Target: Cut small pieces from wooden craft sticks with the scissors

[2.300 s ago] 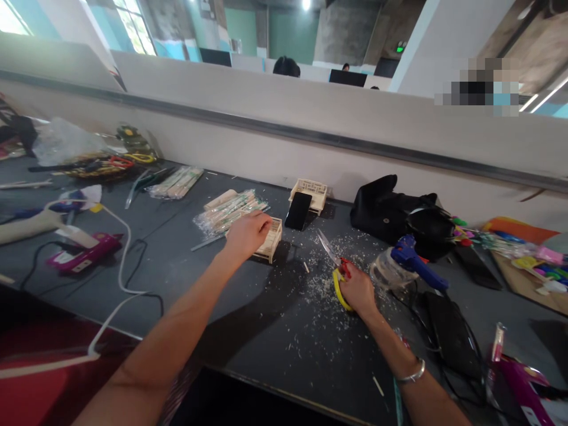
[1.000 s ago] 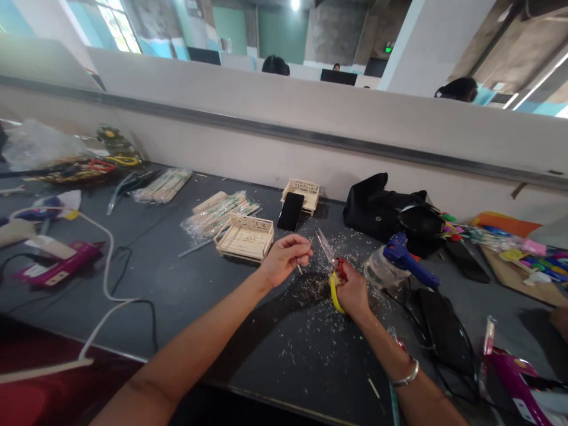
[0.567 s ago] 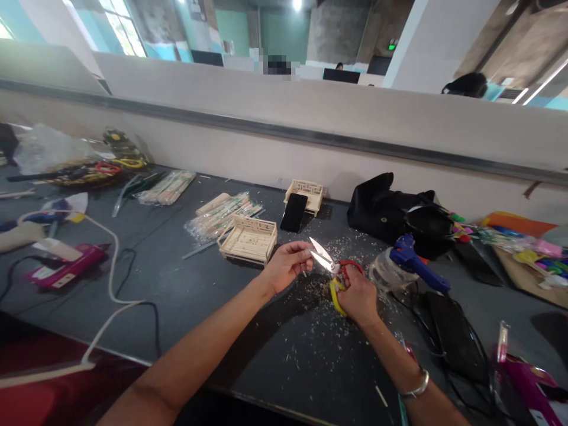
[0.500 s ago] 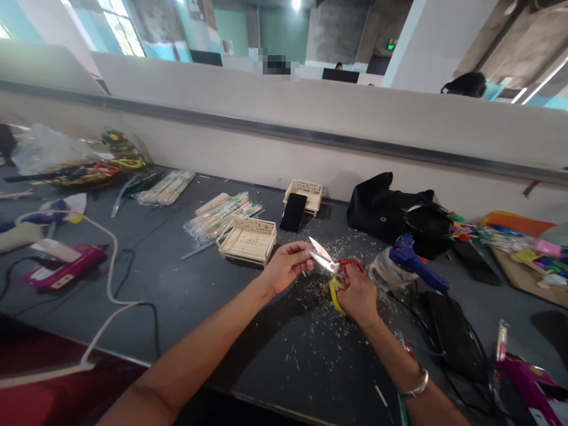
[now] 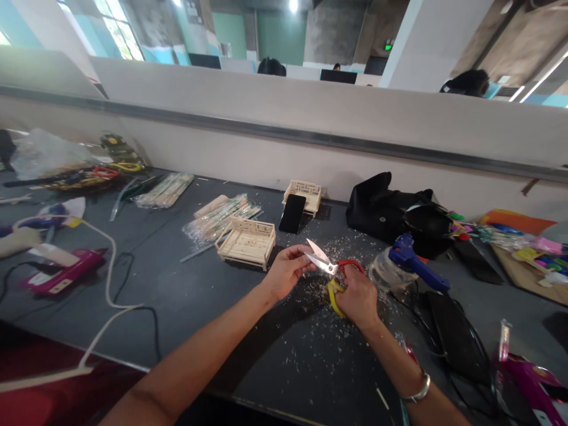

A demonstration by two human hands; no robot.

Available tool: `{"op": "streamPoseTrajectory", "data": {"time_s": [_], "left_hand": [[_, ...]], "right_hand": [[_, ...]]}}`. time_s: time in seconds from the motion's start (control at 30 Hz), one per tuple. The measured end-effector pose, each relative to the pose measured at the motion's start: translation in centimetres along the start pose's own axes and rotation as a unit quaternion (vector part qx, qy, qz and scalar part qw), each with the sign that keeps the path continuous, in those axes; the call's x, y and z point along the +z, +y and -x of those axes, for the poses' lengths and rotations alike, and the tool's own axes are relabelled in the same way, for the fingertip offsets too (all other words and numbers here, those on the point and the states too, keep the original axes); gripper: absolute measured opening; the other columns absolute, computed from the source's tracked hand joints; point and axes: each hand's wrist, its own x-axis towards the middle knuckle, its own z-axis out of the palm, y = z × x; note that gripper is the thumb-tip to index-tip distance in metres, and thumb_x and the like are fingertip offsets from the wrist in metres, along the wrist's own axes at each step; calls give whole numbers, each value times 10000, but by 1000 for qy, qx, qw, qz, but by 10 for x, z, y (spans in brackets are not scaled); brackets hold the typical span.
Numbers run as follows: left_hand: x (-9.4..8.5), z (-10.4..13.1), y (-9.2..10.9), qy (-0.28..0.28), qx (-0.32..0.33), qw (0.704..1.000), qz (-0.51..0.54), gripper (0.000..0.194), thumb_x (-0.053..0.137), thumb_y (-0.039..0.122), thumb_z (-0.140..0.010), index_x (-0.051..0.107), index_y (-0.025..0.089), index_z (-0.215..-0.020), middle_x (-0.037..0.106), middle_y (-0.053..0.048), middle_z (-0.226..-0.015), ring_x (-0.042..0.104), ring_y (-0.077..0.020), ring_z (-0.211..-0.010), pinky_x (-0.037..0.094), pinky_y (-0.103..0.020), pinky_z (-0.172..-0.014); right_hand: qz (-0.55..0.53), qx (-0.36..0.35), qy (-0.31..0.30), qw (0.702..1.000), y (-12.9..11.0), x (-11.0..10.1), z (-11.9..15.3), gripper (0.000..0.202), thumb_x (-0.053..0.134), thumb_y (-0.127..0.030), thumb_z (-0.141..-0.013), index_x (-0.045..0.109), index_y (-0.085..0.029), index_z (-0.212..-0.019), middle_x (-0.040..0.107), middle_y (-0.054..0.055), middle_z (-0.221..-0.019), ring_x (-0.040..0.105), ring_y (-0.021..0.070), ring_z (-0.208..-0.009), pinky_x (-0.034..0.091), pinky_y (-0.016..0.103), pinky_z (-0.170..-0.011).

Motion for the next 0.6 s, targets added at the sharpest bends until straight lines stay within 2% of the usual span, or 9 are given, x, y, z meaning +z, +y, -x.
{"op": "streamPoseTrajectory", "data": {"time_s": [0.4, 0.6], "left_hand": [[3, 4, 1, -3, 25, 999, -23, 270, 851, 225, -487, 674, 132, -668, 658, 2, -617, 570, -80, -535, 449, -202, -572], [4, 5, 2, -12, 53, 997, -55, 260, 840, 232, -509, 663, 132, -672, 631, 10, -584, 543, -82, -531, 416, -211, -561]], "right_hand": [[-25, -14, -28, 999, -3, -2, 1, 67, 472, -214, -604, 487, -223, -669, 484, -18, -542, 421, 131, -497, 259, 232, -493], [-16, -11, -48, 999, -4, -3, 2, 75, 478, -212, -612, 487, -220, -686, 487, -18, -554, 441, 134, -516, 257, 231, -503]]}}
